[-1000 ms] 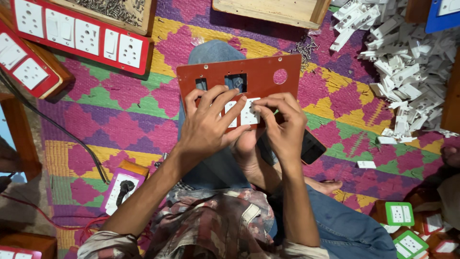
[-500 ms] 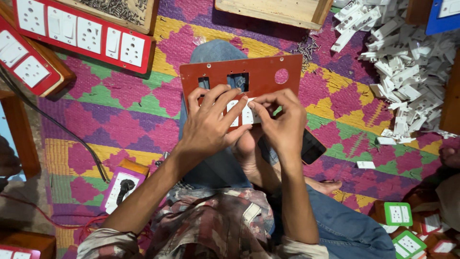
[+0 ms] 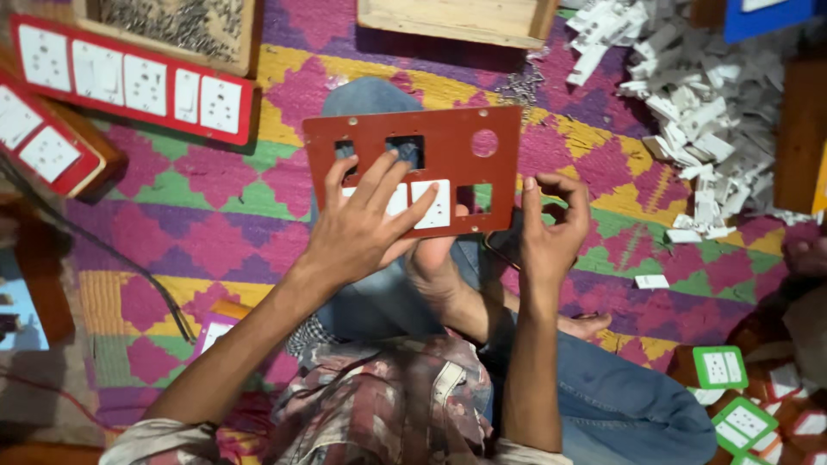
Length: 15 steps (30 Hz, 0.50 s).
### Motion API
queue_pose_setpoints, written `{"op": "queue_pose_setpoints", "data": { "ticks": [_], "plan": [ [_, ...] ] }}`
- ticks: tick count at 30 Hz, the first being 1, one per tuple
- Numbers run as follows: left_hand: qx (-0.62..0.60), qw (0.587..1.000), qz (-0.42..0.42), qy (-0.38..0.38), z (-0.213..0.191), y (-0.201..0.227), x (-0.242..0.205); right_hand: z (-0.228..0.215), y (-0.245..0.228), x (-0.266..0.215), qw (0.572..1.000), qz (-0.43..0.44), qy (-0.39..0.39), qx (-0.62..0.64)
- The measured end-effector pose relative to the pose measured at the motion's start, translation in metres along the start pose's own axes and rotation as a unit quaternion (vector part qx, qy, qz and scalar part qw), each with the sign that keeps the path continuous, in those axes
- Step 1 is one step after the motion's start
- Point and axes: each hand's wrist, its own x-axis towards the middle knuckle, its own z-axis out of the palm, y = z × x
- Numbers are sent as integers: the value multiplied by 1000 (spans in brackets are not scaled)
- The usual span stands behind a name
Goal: The person assembles white electrical switches and sockets into a red rectangular board. They insert each component into a cutout, flip the board to secure it with screws, and repeat the process for multiple units.
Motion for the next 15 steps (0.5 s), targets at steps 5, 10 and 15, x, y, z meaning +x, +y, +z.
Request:
{"op": "queue_pose_setpoints", "data": {
  "ticks": [5, 10, 15],
  "plan": [
    [-63, 998, -26, 19, -8, 3, 9, -25, 34, 3, 996, 14, 52, 72],
    [-242, 960, -116, 79, -38, 1, 18, -31, 66, 25, 999, -10, 38, -10],
    [-613, 758, -172, 140, -67, -1, 24, 5, 85, 59, 981, -125, 15, -148]
  ]
}}
